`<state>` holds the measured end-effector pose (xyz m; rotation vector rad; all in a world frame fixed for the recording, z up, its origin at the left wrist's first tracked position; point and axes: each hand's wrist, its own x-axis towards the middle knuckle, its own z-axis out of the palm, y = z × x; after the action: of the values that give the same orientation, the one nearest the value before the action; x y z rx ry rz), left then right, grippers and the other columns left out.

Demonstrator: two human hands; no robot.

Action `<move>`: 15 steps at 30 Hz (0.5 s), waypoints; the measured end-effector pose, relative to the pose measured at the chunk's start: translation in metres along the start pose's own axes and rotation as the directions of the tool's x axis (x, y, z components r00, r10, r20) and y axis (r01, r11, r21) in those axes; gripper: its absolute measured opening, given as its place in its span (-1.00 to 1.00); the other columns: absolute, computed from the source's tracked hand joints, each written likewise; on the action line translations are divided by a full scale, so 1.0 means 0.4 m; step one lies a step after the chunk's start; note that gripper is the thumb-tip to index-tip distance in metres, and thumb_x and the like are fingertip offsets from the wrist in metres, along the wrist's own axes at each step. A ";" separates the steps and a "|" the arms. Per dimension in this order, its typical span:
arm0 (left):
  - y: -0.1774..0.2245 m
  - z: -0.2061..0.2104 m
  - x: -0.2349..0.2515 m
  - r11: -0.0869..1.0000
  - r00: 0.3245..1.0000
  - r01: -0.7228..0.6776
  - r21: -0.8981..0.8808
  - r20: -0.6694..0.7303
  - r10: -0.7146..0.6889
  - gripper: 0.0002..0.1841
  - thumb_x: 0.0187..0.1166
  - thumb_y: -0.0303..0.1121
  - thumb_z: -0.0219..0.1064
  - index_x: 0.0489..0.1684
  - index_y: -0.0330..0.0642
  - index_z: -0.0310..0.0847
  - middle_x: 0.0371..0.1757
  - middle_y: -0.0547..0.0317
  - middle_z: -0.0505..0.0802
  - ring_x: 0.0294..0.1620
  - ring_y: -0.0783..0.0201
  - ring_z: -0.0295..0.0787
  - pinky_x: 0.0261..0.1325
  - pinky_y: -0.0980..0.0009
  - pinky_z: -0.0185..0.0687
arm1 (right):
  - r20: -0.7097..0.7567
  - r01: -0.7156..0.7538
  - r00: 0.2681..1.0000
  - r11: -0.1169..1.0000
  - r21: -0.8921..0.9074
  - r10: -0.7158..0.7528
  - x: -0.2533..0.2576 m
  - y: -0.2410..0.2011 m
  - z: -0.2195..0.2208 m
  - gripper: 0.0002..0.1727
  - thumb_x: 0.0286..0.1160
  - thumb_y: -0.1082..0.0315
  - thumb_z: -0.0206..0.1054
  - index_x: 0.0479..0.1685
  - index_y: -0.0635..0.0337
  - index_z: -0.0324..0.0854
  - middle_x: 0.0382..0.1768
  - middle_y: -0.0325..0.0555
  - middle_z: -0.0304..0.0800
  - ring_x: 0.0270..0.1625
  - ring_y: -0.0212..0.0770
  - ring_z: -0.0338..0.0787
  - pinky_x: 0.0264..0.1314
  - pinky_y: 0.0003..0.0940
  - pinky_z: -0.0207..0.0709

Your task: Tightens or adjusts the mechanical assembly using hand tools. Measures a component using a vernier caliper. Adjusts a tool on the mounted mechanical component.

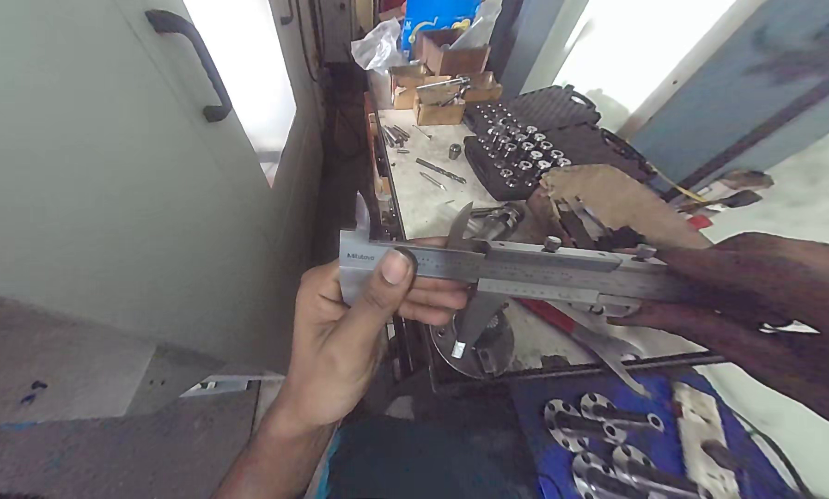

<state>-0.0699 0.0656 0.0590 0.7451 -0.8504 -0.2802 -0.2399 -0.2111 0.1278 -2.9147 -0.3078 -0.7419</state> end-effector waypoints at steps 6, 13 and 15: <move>-0.001 0.001 -0.002 1.000 1.000 0.003 0.006 0.003 -0.003 -0.63 0.82 -0.25 0.13 0.18 -0.41 0.70 -0.07 -0.21 0.93 -0.11 0.08 0.97 0.01 0.24 0.93 | -0.006 0.004 1.000 1.000 -0.011 -0.004 -0.005 0.003 0.002 -0.58 0.61 0.02 0.42 0.24 0.10 0.73 -0.27 0.04 0.83 -0.34 -0.18 0.77 -0.33 -0.25 0.58; -0.008 0.002 -0.006 1.000 1.000 0.015 -0.022 -0.001 -0.015 -0.65 0.81 -0.25 0.15 0.14 -0.39 0.72 -0.06 -0.20 0.93 -0.09 0.07 0.97 0.03 0.23 0.92 | 0.085 -0.161 0.983 0.986 -0.036 0.164 0.022 -0.078 -0.008 -0.30 0.40 -0.27 0.41 0.11 0.27 0.75 -0.24 0.09 0.84 -0.30 -0.02 0.78 -0.34 0.00 0.56; -0.009 0.003 -0.006 1.000 1.000 0.011 -0.027 0.003 -0.011 -0.65 0.81 -0.27 0.14 0.12 -0.41 0.71 -0.07 -0.22 0.93 -0.09 0.05 0.97 0.04 0.22 0.92 | 0.029 -0.194 0.979 0.969 -0.155 0.200 0.023 -0.093 0.015 -0.16 0.32 -0.44 0.38 0.06 0.28 0.73 -0.27 0.15 0.81 -0.33 0.08 0.77 -0.39 0.09 0.50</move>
<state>-0.0721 0.0637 0.0555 0.7242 -0.8436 -0.3017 -0.2376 -0.1725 0.1292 -3.0468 0.0376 -0.6979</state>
